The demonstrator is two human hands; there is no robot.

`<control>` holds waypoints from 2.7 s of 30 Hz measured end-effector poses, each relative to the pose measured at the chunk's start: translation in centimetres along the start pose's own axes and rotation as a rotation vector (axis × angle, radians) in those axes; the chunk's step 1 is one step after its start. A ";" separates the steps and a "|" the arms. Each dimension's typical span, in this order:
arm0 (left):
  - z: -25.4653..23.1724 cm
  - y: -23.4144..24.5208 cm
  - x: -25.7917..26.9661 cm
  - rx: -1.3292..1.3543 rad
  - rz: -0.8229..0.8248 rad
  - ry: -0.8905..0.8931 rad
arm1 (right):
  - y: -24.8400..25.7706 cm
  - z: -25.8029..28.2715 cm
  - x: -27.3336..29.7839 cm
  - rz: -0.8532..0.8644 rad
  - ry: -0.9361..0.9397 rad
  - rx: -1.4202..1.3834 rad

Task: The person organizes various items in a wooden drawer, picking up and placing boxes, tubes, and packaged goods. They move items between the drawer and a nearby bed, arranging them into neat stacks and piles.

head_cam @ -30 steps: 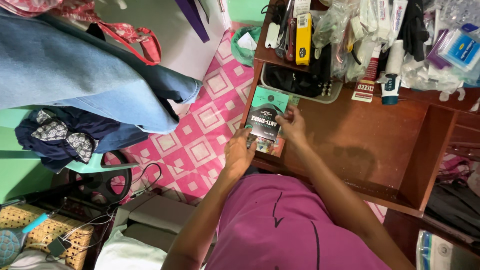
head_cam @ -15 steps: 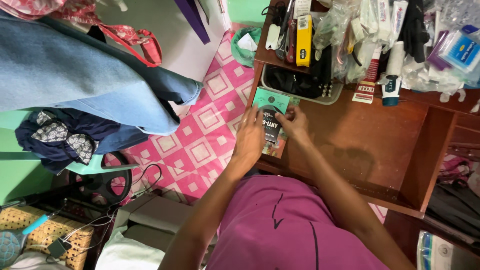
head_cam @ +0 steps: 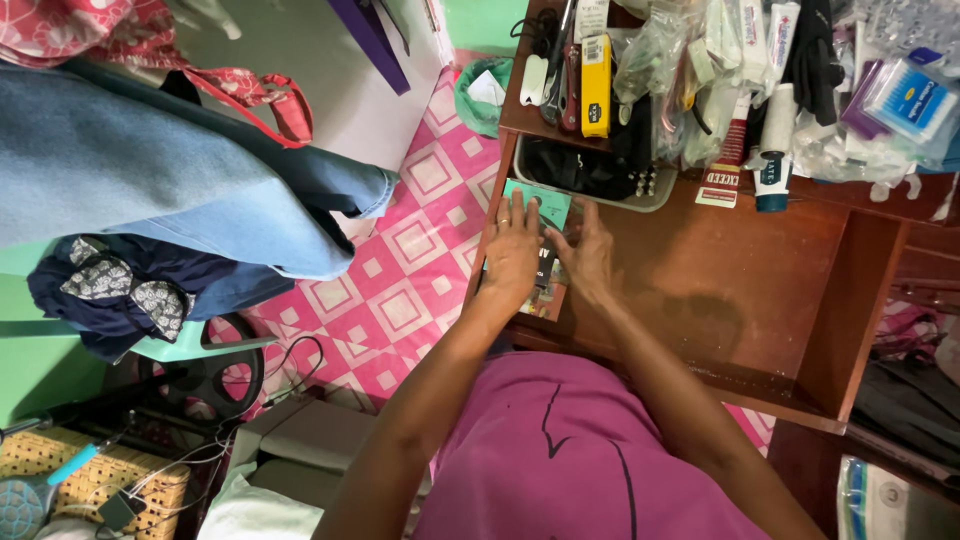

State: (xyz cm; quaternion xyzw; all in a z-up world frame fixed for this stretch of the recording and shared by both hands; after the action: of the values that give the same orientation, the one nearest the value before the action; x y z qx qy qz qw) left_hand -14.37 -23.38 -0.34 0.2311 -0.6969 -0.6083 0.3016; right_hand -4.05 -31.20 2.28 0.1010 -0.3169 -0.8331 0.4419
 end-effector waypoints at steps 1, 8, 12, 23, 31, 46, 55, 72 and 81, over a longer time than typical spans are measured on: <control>0.4 0.2 0.3 0.091 0.030 0.000 | 0.6 0.5 0.6 0.015 0.047 0.056; 1.3 1.7 2.3 0.248 0.024 -0.068 | -0.9 0.2 1.8 -0.034 0.393 0.159; 0.9 1.6 1.2 0.212 0.008 -0.097 | -3.3 -1.8 0.8 0.042 0.425 0.336; 2.1 4.5 3.7 0.105 0.154 -0.261 | 0.0 -0.1 3.2 0.272 0.504 0.282; 3.3 4.6 3.9 0.312 0.049 -0.300 | 0.4 0.3 2.4 0.322 0.451 0.269; 5.7 8.3 4.1 0.652 0.167 0.011 | -4.2 -7.9 -0.4 0.268 -0.544 -0.719; 4.5 7.7 5.0 0.671 0.154 0.011 | -3.6 -9.4 1.3 0.447 -0.679 -0.714; 1.4 4.8 3.2 0.345 -0.031 -0.258 | -6.2 -10.6 5.7 0.571 -0.921 -1.225; 1.1 4.9 2.4 0.322 -0.083 -0.362 | 0.2 -12.2 4.3 0.043 -0.384 -0.466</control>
State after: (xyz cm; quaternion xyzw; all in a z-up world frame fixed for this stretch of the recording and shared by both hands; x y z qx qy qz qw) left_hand -16.63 -23.56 4.71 0.1918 -0.8175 -0.5327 0.1056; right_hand -0.97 -40.08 -6.62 -0.1693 -0.1970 -0.8777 0.4028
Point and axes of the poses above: each hand's wrist, its own x-axis away from the middle knuckle, its own y-axis out of the back of the hand, z = x × y, the point moved 4 cm from there along -x, towards the middle knuckle, and after that the axes turned 7 degrees about z, right-handed, at the moved point
